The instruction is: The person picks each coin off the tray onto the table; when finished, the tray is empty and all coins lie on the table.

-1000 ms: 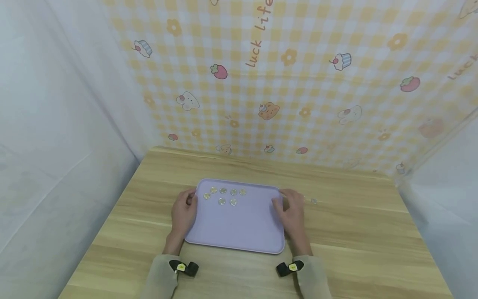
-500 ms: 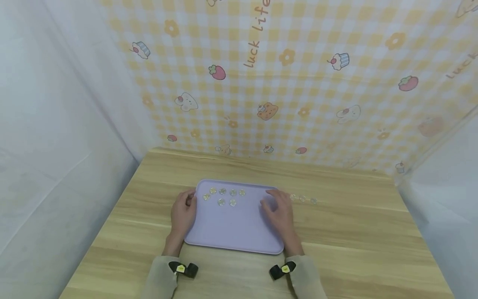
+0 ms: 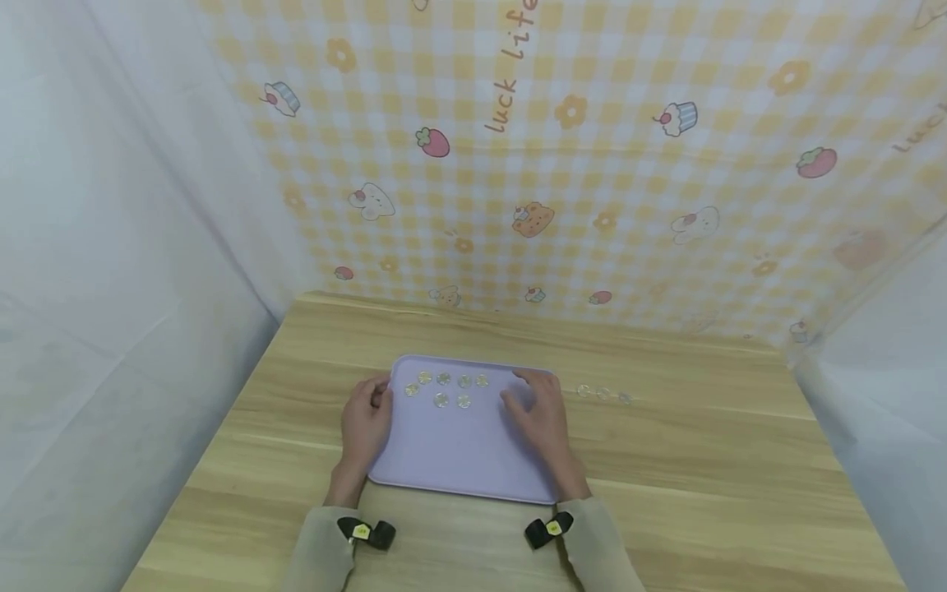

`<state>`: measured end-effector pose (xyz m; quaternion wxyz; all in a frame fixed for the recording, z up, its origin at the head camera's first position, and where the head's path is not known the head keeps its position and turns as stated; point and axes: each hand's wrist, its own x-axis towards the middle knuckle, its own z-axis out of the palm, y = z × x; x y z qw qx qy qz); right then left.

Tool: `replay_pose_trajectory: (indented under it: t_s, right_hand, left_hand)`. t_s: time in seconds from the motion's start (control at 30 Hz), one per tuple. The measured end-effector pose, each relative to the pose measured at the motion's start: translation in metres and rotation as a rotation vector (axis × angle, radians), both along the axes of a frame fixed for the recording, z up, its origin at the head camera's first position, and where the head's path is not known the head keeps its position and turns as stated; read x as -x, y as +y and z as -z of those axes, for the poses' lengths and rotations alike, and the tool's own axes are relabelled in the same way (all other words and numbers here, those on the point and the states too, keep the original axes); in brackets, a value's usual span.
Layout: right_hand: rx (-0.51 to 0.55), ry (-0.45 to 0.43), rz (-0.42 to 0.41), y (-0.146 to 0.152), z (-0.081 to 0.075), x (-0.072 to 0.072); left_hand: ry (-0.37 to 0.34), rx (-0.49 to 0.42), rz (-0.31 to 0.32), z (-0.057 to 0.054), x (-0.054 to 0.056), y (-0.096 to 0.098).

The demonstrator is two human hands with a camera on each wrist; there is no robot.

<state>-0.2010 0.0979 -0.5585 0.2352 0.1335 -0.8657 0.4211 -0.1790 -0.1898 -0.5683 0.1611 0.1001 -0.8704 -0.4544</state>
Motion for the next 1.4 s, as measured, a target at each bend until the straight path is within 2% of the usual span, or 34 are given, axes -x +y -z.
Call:
replay_pose_trajectory:
  t_s: [0.17, 0.4, 0.67, 0.87, 1.0, 1.4]
  right_hand:
    - [-0.028, -0.018, -0.001, -0.001, -0.001, 0.000]
    - [-0.077, -0.122, -0.011, -0.005, -0.002, 0.005]
    - [-0.115, -0.195, -0.043, -0.020, -0.002, 0.008]
    - [-0.168, -0.175, -0.020, -0.029, 0.008, 0.015]
    - [-0.166, -0.142, -0.014, -0.034, 0.013, 0.020]
    - [-0.226, -0.163, 0.007, -0.043, 0.013, 0.023]
  left_hand:
    - [-0.005, -0.007, 0.002, 0.004, 0.002, 0.006]
    - [0.002, -0.013, 0.000, 0.002, 0.003, 0.009]
    - [0.012, -0.007, 0.007, 0.002, 0.001, 0.008]
    - [0.003, -0.003, 0.011, 0.002, 0.000, 0.008]
    - [-0.009, 0.000, 0.003, -0.001, -0.001, 0.005]
    - [-0.022, 0.005, 0.002, -0.004, -0.001, 0.000]
